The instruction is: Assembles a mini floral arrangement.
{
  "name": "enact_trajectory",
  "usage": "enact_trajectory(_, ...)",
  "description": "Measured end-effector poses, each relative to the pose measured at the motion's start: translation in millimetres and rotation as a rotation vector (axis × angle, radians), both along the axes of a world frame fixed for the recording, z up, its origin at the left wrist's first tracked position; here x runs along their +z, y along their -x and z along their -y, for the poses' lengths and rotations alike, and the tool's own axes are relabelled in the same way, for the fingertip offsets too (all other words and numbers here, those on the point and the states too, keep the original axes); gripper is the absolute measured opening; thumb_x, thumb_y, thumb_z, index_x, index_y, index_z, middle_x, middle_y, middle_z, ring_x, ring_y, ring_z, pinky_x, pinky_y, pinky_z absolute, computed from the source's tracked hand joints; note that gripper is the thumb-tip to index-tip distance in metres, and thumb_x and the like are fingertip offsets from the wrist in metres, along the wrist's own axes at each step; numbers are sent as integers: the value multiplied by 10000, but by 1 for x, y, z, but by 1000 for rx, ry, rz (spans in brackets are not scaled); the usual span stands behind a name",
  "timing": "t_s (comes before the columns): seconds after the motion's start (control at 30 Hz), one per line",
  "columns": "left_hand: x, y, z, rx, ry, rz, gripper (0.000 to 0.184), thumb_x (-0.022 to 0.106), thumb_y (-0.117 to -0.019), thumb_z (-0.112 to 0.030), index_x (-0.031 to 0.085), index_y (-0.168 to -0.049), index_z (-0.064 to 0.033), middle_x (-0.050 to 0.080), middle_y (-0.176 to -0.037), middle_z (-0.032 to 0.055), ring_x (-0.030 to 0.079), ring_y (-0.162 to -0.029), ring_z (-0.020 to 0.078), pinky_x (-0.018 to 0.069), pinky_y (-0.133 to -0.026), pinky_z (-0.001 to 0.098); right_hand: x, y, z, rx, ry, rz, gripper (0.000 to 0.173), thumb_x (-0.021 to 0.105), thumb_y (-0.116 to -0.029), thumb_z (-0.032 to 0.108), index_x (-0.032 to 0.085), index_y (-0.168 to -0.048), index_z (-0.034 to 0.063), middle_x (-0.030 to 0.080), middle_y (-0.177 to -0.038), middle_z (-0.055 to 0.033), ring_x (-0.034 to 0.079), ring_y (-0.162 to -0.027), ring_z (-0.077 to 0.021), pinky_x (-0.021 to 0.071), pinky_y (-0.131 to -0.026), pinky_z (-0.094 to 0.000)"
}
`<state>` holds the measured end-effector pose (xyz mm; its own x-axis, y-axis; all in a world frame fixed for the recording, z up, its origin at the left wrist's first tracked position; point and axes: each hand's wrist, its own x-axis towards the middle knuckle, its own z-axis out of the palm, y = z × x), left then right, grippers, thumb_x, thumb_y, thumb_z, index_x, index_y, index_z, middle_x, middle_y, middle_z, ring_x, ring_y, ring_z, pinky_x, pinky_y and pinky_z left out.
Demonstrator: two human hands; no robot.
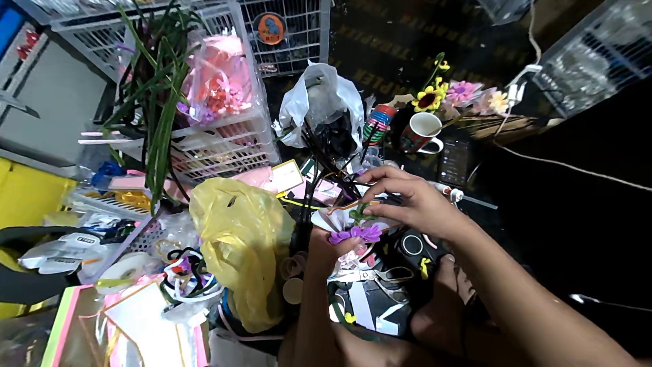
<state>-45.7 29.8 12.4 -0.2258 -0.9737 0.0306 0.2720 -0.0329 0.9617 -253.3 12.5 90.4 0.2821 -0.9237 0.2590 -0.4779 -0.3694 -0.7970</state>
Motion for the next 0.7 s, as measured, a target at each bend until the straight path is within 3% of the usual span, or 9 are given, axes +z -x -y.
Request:
enact_trajectory(0.07, -7, -4, -2, -47, 18, -134, 370, 854, -695, -38, 664, -1007, -99, 737, -898, -95, 698, -857, -4, 594, -818, 233, 5, -1, -6, 4, 15, 0, 133, 761, -885, 261, 765, -935, 137, 655, -1241, -11, 588, -1197, -104, 514, -1002, -290)
enact_trajectory(0.13, -9, -9, -4, -83, 25, -169, 396, 885, -701, -122, 656, -1022, -167, 734, -912, -145, 692, -867, -27, 592, -811, 221, 11, -2, -13, 14, 42, -17, 139, 751, -898, 283, 764, -924, 147, 656, -1243, 0, 580, -1197, -90, 511, -984, -262)
enact_trajectory(0.23, -5, -12, -8, -80, 46, -137, 405, 867, -712, -124, 647, -1048, -179, 724, -934, -190, 676, -891, -66, 578, -823, 188, 18, -3, -24, 27, 108, -68, 149, 714, -924, 296, 760, -897, 157, 655, -1244, 1, 562, -1224, -91, 494, -1000, -249)
enact_trajectory(0.4, -7, -12, -6, -114, 40, -193, 396, 864, -726, -121, 654, -1052, -205, 734, -945, -176, 687, -892, -47, 586, -825, 200, 19, -5, -31, 28, 155, -180, 166, 673, -927, 275, 738, -845, 147, 658, -1268, -24, 528, -1292, -174, 428, -1075, -393)
enact_trajectory(0.57, -7, -13, -4, -124, 38, -189, 352, 850, -709, -73, 695, -991, -216, 738, -913, -168, 687, -864, -49, 587, -808, 195, 29, -2, -27, 69, 115, -238, 172, 653, -912, 283, 725, -811, 164, 642, -1300, -14, 498, -1333, -183, 424, -1086, -406)
enact_trajectory(0.7, -11, -12, -2, -158, 73, -230, 322, 849, -763, -123, 707, -1027, -239, 740, -955, -169, 685, -897, -51, 584, -829, 193, 38, -5, -24, 93, 135, -322, 187, 629, -908, 269, 699, -779, 153, 641, -1309, -44, 486, -1355, -244, 414, -1072, -461)
